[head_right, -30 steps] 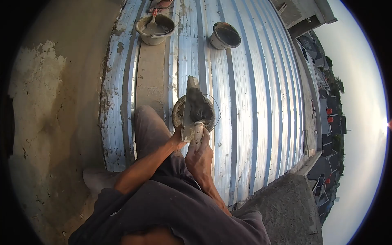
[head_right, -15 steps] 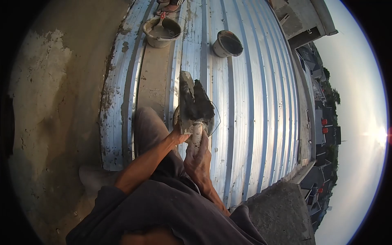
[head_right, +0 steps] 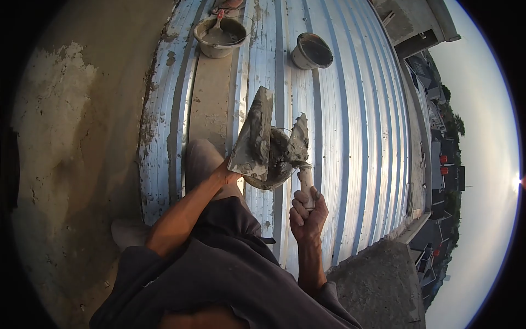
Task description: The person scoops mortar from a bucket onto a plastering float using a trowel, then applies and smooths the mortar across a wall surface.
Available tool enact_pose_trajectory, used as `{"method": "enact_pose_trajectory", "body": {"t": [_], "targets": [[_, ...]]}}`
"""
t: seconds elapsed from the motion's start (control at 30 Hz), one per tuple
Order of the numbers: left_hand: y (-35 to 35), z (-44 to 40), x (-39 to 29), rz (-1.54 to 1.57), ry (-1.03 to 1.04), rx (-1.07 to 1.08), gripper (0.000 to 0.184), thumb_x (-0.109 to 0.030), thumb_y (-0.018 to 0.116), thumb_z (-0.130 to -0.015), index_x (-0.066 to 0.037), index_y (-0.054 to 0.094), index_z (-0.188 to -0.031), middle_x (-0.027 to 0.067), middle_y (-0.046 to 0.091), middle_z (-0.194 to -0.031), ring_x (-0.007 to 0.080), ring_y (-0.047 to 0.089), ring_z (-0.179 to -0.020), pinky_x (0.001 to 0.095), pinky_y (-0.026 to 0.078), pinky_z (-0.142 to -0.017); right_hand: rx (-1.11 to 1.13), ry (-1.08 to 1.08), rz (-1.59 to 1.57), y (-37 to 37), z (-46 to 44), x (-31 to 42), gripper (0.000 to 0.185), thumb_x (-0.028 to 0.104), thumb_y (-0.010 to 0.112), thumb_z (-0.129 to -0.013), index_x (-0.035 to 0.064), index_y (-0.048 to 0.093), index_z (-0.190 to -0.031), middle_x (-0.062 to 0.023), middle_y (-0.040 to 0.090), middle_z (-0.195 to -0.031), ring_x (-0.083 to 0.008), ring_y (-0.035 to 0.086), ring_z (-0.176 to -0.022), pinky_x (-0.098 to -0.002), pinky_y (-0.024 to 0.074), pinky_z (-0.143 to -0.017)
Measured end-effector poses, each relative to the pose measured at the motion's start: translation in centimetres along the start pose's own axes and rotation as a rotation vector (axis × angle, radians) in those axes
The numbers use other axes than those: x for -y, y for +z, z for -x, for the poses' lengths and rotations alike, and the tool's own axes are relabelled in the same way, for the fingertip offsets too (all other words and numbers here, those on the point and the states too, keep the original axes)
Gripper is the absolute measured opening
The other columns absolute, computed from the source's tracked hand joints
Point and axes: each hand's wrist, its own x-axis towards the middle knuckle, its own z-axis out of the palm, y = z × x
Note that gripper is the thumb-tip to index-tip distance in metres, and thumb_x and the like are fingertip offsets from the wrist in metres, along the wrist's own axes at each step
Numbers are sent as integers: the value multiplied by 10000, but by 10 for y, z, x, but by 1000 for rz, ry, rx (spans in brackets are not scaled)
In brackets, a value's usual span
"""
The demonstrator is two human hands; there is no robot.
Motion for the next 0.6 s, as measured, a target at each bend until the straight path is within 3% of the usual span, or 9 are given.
{"method": "enact_pose_trajectory", "body": {"t": [0.07, 0.13, 0.37, 0.43, 0.47, 0.5, 0.53, 0.57, 0.6], "targets": [[17, 3, -5, 15, -8, 46, 346, -126, 429, -1016, -35, 435, -1350, 98, 527, -1330, 213, 557, -1189, 362, 487, -1020, -118, -1, 167, -8, -5, 9, 434, 257, 386, -1002, 16, 373, -1363, 29, 385, -660, -31, 250, -409, -185, 259, -307], [37, 4, -16, -365, -77, -842, 390, -62, 427, -1004, -23, 388, -1390, 96, 482, -1378, 206, 527, -1221, 355, 460, -1051, -264, -6, 505, -20, -14, 18, 379, 238, 415, -987, 22, 446, -1297, 23, 423, -667, -16, 277, -406, -185, 246, -318], [40, 28, -54, -1228, -117, -446, 395, -25, 443, -986, -16, 395, -1378, 84, 488, -1366, 192, 515, -1227, 334, 452, -1058, -318, 126, 1522, -24, -84, 18, 353, 318, 642, -873, -19, 640, -770, 7, 481, -570, -57, 375, -414, -264, 274, -362], [61, 25, -63, -579, -127, -642, 443, -23, 467, -975, -27, 366, -1407, 85, 454, -1406, 199, 490, -1255, 345, 429, -1081, -316, 162, 1809, -36, -116, 14, 429, 347, 685, -813, -24, 585, -623, -54, 503, -519, -143, 475, -419, -333, 394, -407], [62, 33, -64, -1103, -129, -500, 500, -15, 493, -957, -34, 340, -1433, 86, 418, -1445, 202, 448, -1292, 349, 376, -1117, -299, 198, 1893, -49, -136, 10, 416, 322, 689, -792, -41, 593, -613, -96, 542, -523, -188, 567, -455, -354, 449, -446], [65, 34, -71, -1469, -201, -448, 537, -7, 502, -946, -44, 320, -1450, 79, 389, -1475, 197, 405, -1322, 343, 323, -1142, -85, 139, 2085, -107, -175, 10, 354, 279, 677, -777, -46, 631, -644, -104, 565, -528, -199, 615, -492, -359, 469, -468], [65, 35, -73, -1060, -121, -568, 554, 3, 501, -942, -57, 309, -1459, 73, 372, -1488, 189, 388, -1332, 337, 319, -1142, 384, 6, 2511, -130, -199, 10, 316, 277, 694, -734, -37, 680, -697, -141, 627, -577, -232, 654, -527, -373, 503, -501], [64, 39, -76, -632, -34, -634, 573, 12, 500, -938, -71, 297, -1467, 66, 356, -1501, 181, 371, -1342, 332, 314, -1142, 446, 15, 2527, -139, -213, 5, 278, 283, 725, -677, 17, 724, -757, -170, 675, -661, -276, 687, -602, -396, 539, -566], [64, 48, -81, -1044, -98, -608, 519, -16, 447, -965, -65, 303, -1461, 73, 368, -1494, 192, 380, -1341, 339, 313, -1145, 362, 44, 2107, -211, -251, 5, 288, 293, 750, -641, 31, 735, -760, -199, 685, -711, -324, 702, -688, -410, 557, -634]]}}
